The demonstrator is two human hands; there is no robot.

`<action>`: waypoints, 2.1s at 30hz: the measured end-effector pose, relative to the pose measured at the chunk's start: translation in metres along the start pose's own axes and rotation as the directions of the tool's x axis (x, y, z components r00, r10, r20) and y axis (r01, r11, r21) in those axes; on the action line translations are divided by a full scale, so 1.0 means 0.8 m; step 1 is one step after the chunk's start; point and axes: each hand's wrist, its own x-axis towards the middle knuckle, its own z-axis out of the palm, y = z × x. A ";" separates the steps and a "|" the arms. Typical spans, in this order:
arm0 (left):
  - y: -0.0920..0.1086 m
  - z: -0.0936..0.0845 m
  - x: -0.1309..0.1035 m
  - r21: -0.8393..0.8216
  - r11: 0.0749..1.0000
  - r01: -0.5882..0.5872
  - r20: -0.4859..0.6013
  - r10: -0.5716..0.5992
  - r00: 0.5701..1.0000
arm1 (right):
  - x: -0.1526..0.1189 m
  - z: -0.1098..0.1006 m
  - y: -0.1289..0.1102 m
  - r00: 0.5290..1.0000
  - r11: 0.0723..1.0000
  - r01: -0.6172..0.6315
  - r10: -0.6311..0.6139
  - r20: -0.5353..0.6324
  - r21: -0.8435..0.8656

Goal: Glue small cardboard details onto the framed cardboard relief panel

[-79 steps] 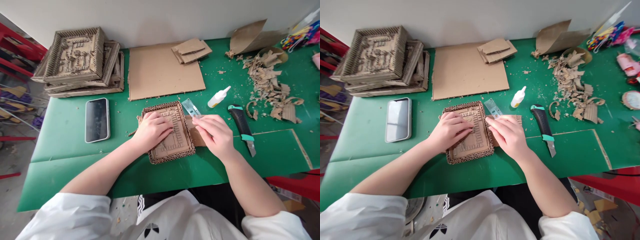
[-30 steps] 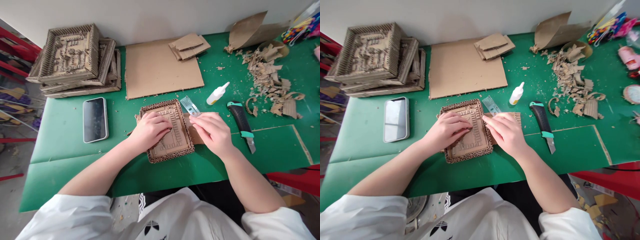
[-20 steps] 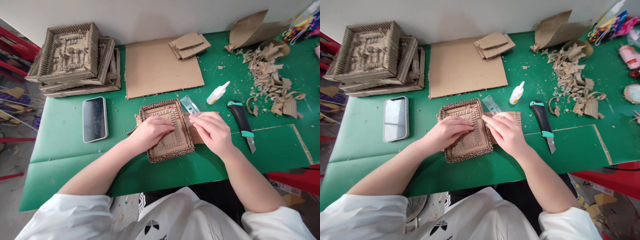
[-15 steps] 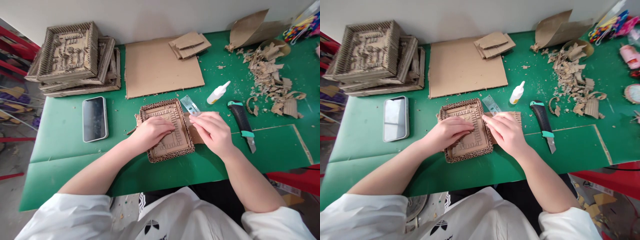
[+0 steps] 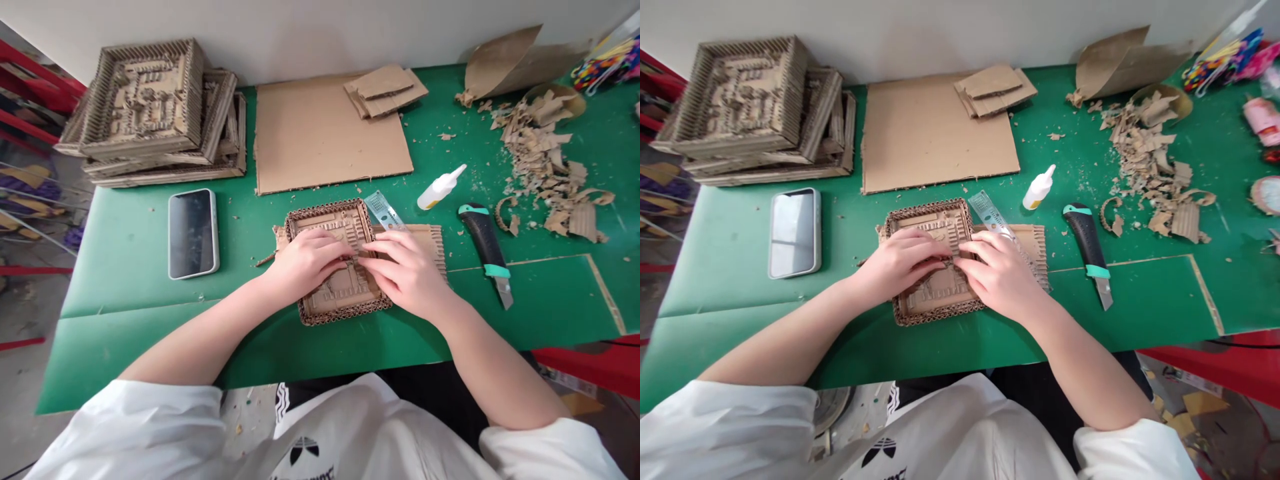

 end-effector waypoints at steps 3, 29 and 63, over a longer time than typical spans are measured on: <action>0.002 0.001 0.000 0.007 0.999 0.038 -0.014 -0.038 0.999 | 0.002 0.007 -0.007 0.997 0.999 0.001 0.004 0.080 -0.054; -0.013 -0.004 0.000 0.021 0.999 -0.040 0.013 0.040 0.999 | 0.002 0.014 0.001 1.000 1.000 -0.014 0.014 -0.018 -0.011; -0.029 -0.016 -0.093 0.359 0.889 0.284 -0.537 -0.052 0.842 | 0.010 0.015 -0.018 0.990 0.971 0.041 -0.008 0.140 -0.234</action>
